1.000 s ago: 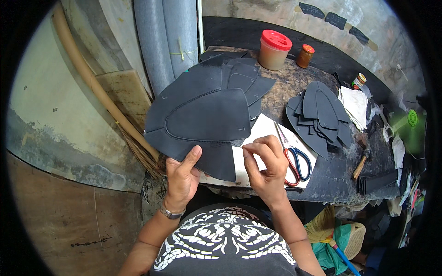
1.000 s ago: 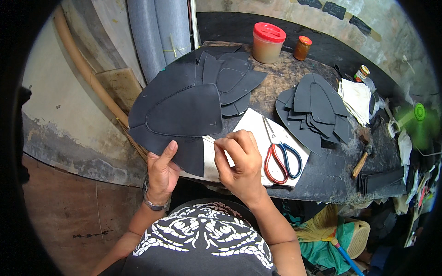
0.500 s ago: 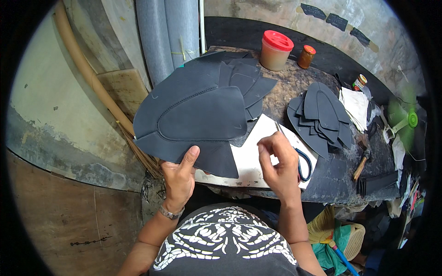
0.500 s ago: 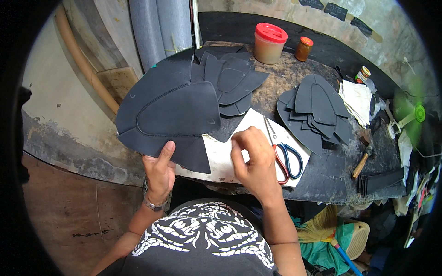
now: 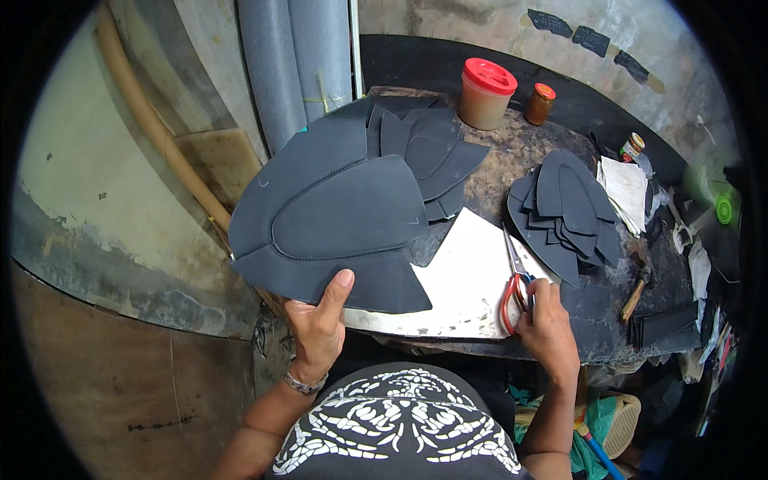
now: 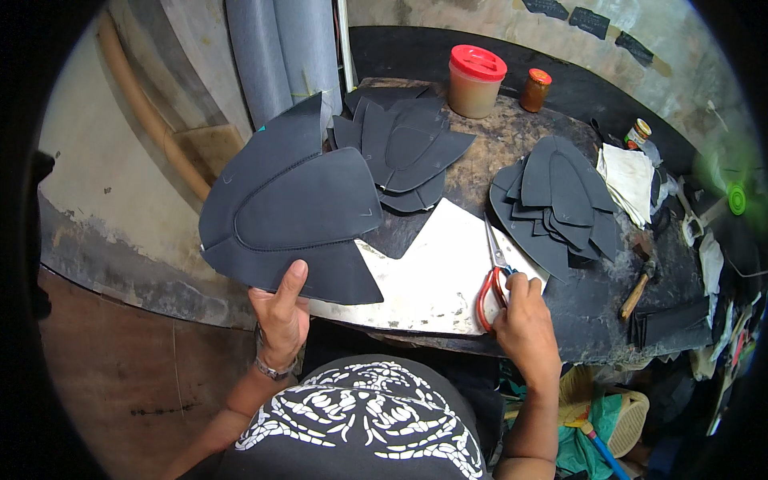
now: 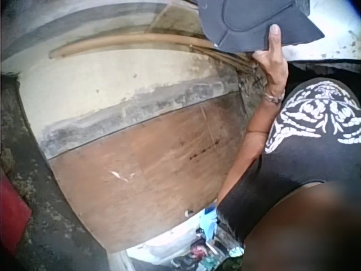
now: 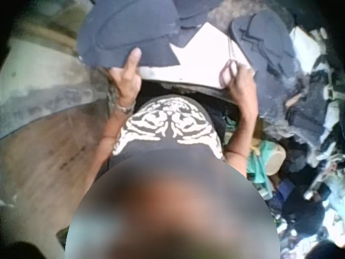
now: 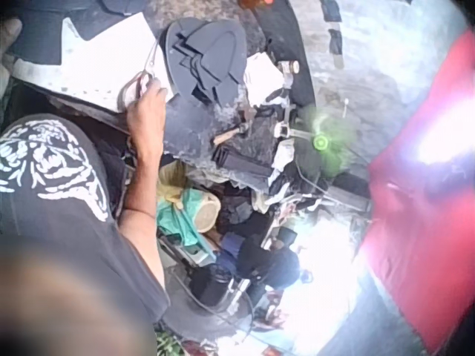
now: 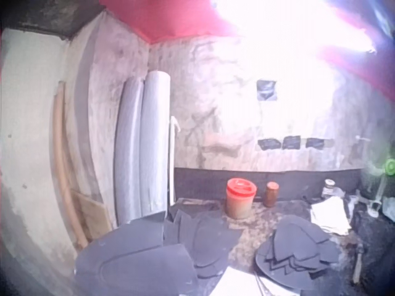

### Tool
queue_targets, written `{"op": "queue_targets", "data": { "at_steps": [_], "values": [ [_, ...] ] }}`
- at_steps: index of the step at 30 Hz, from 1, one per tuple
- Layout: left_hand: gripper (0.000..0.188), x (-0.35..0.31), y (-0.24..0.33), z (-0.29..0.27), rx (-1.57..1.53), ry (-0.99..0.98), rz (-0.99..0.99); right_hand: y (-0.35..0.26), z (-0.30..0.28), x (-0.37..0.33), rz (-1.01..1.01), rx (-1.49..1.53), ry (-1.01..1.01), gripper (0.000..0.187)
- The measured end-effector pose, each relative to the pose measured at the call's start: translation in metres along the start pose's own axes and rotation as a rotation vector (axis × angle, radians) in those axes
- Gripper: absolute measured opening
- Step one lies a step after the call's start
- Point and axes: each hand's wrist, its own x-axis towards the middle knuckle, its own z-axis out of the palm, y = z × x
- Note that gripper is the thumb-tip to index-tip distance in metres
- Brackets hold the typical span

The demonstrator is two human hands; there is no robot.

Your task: The person uses red-handled scissors to trim the edges of black rubber pieces. They repeatedly pick up a piece, cut along its perimeter, and place it on a growing stack on the table.

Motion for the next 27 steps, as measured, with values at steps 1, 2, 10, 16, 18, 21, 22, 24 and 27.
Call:
{"op": "queue_targets", "data": {
  "at_steps": [1, 2, 10, 16, 18, 21, 22, 24, 27],
  "values": [
    [0.036, 0.0, -0.001, -0.001, 0.012, 0.008, -0.008, 0.001, -0.003, 0.001, -0.001, 0.067, 0.036, 0.037],
    [0.035, 0.0, -0.002, -0.002, 0.025, 0.018, -0.014, 0.0, -0.004, 0.002, 0.046, 0.131, 0.066, 0.038],
    [0.033, 0.001, -0.012, -0.011, 0.161, 0.017, 0.029, -0.045, 0.01, -0.029, -0.331, 0.229, 0.113, 0.065],
    [0.032, 0.0, -0.013, -0.015, 0.237, 0.043, 0.108, -0.062, 0.011, -0.027, -0.341, 0.047, 0.147, 0.07],
    [0.033, 0.0, -0.013, -0.015, 0.279, 0.043, 0.143, -0.063, 0.012, -0.025, -0.338, 0.036, 0.153, 0.071],
    [0.035, -0.001, -0.012, -0.014, 0.246, 0.033, 0.146, -0.062, 0.015, -0.025, -0.348, 0.024, 0.16, 0.071],
    [0.035, -0.001, -0.012, -0.013, 0.234, 0.034, 0.139, -0.062, 0.016, -0.025, -0.35, 0.022, 0.163, 0.072],
    [0.035, -0.002, -0.011, -0.011, 0.212, 0.035, 0.125, -0.061, 0.017, -0.025, -0.352, 0.016, 0.168, 0.072],
    [0.034, -0.002, -0.01, -0.01, 0.221, 0.034, 0.118, -0.061, 0.017, -0.024, -0.356, 0.005, 0.183, 0.072]
  ]
}}
